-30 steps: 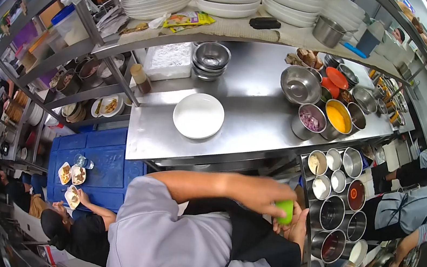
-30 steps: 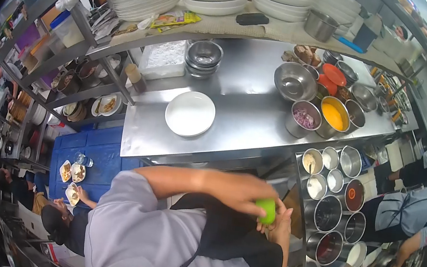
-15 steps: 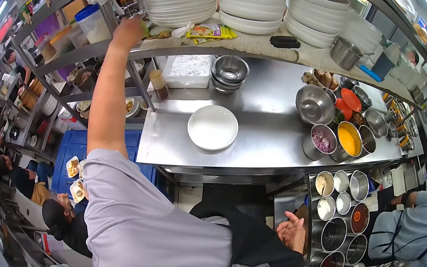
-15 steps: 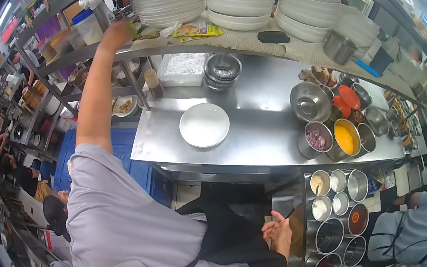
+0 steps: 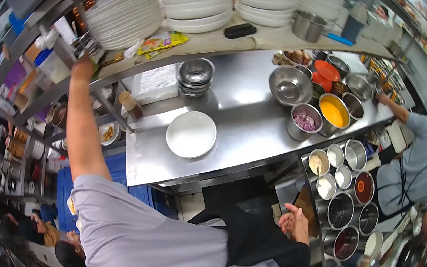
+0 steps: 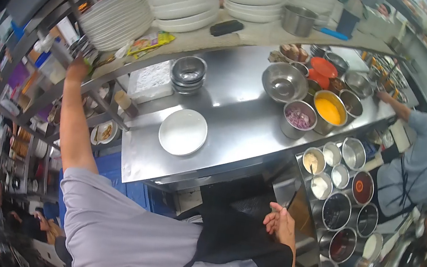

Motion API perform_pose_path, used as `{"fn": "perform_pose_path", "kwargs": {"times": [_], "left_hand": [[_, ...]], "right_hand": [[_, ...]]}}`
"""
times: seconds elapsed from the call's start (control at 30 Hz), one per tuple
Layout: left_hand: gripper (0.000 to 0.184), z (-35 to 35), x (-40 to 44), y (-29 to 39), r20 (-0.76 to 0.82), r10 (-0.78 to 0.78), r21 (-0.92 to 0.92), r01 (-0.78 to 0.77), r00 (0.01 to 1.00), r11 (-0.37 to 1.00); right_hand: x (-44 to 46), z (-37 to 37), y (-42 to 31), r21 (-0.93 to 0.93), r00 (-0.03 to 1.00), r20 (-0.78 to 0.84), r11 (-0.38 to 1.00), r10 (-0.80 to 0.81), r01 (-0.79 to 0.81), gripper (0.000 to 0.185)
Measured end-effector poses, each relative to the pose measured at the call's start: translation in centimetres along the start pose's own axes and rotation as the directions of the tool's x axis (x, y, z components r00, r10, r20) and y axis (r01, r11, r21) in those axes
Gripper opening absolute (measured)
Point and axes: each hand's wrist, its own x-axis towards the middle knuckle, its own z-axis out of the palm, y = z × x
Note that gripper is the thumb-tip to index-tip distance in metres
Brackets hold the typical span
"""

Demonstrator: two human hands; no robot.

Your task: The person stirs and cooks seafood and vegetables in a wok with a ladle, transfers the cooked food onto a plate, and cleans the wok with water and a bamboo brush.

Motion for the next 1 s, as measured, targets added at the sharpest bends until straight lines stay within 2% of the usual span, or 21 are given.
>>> {"fn": "perform_pose_path", "kwargs": {"times": [0.07, 0.13, 0.2, 0.23, 0.3, 0.37, 0.4, 0.43, 0.47, 0.5, 0.53, 0.6, 0.63, 0.67, 0.7, 0.73, 0.77, 0.8, 0.83, 0.87, 1.0], "left_hand": [[0.066, -5.1, -0.9, 3.2, -0.003, -0.123, 0.023, 0.123, 0.992, 0.992], [0.064, -10.0, -1.6, 6.9, -0.038, -0.135, 0.057, 0.137, 0.99, 0.989], [0.062, -16.5, -4.0, 13.9, -0.172, -0.004, -0.064, -0.007, 0.985, 0.998], [0.055, -18.9, -5.2, 17.5, -0.288, 0.155, -0.14, -0.202, 0.945, 0.969], [0.048, -24.9, -8.5, 26.9, 0.062, 0.267, -0.716, -0.144, 0.962, 0.683], [0.049, -23.8, -11.5, 34.2, -0.065, 0.664, -0.938, -0.273, 0.745, 0.215], [0.052, -23.5, -14.0, 38.4, -0.082, 0.786, -0.988, -0.154, 0.612, 0.017], [0.052, -23.2, -16.0, 42.2, -0.11, 0.898, -0.971, -0.237, 0.427, -0.007], [0.05, -22.6, -19.1, 46.5, -0.088, 0.95, -0.996, -0.023, 0.3, -0.085], [0.049, -20.6, -22.4, 50.4, -0.181, 0.965, -0.983, -0.07, 0.191, -0.171], [0.045, -20.3, -25.8, 53.5, -0.165, 0.985, -0.97, -0.186, 0.053, -0.153], [0.041, -18.4, -32.6, 57.4, -0.155, 0.97, -0.981, -0.088, -0.186, -0.173], [0.039, -18.8, -35.6, 58.9, -0.251, 0.918, -0.962, -0.029, -0.306, -0.272], [0.036, -19.8, -37.8, 59.3, -0.234, 0.895, -0.97, 0.031, -0.381, -0.24], [0.035, -21.0, -40.3, 60.3, -0.286, 0.848, -0.957, 0.093, -0.446, -0.274], [0.035, -22.5, -42.4, 61.1, -0.268, 0.816, -0.963, 0.158, -0.513, -0.217], [0.035, -23.1, -44.6, 62.2, -0.337, 0.771, -0.941, 0.161, -0.54, -0.299], [0.035, -23.8, -46.9, 63.4, -0.405, 0.721, -0.91, 0.173, -0.563, -0.376], [0.035, -25.0, -48.9, 64.4, -0.425, 0.684, -0.901, 0.201, -0.593, -0.385], [0.034, -26.5, -50.9, 65.3, -0.442, 0.649, -0.892, 0.229, -0.619, -0.39], [0.036, -33.0, -58.2, 67.4, -0.508, 0.471, -0.835, 0.278, -0.721, -0.476]], "right_hand": [[-0.5, 0.0, -0.2, 0.008, 0.999, -0.054, 1.0, -0.003, 0.004, 0.062], [-1.1, -0.1, -0.4, -0.007, 0.995, -0.095, 1.0, 0.011, -0.012, 0.053], [-1.8, -0.2, -0.5, -0.056, 0.988, -0.15, 0.998, 0.028, -0.037, 0.046], [-2.2, 0.1, -1.0, -0.09, 0.988, -0.154, 0.996, -0.017, 0.003, 0.038], [-2.1, -0.2, 1.2, -0.111, 0.981, -0.177, 0.992, -0.079, 0.06, 0.037], [-2.0, -1.0, 3.2, -0.217, 0.953, -0.198, 0.958, -0.229, 0.185, 0.034], [-2.4, -1.1, 3.6, -0.284, 0.939, -0.248, 0.945, -0.238, 0.165, 0.036], [-2.4, -1.4, 5.4, -0.535, 0.809, -0.301, 0.791, -0.506, 0.295, 0.035], [-4.1, -0.8, 3.6, -0.483, 0.831, -0.427, 0.867, -0.358, 0.125, 0.032], [-5.2, -0.5, 3.8, -0.502, 0.721, -0.534, 0.852, -0.442, 0.151, 0.028], [-6.9, -0.6, 4.1, -0.504, 0.66, -0.623, 0.861, -0.421, 0.073, 0.027], [-11.4, -0.8, 5.7, -0.426, 0.496, -0.81, 0.895, -0.312, -0.132, 0.028], [-13.8, -1.4, 9.1, -0.39, 0.311, -0.894, 0.902, -0.323, -0.183, 0.028], [-16.5, -1.3, 12.6, -0.365, 0.144, -0.929, 0.905, -0.341, -0.218, 0.028], [-20.9, -0.7, 14.8, -0.189, 0.002, -0.981, 0.968, -0.192, -0.163, 0.029], [-25.0, 0.1, 18.6, -0.105, -0.232, -0.959, 0.968, -0.159, -0.229, 0.034], [-29.4, 1.1, 23.9, 0.05, -0.445, -0.874, 0.875, -0.196, -0.482, 0.04], [-34.0, 3.3, 25.7, 0.249, -0.537, -0.843, 0.866, -0.026, -0.433, 0.043], [-37.1, 6.0, 26.7, 0.412, -0.669, -0.743, 0.789, 0.002, -0.455, 0.043], [-40.4, 8.3, 32.1, 0.431, -0.716, -0.692, 0.743, -0.093, -0.513, 0.042], [-43.6, 16.6, 38.1, 0.745, -0.822, -0.536, 0.567, 0.195, -0.351, 0.046]]}}
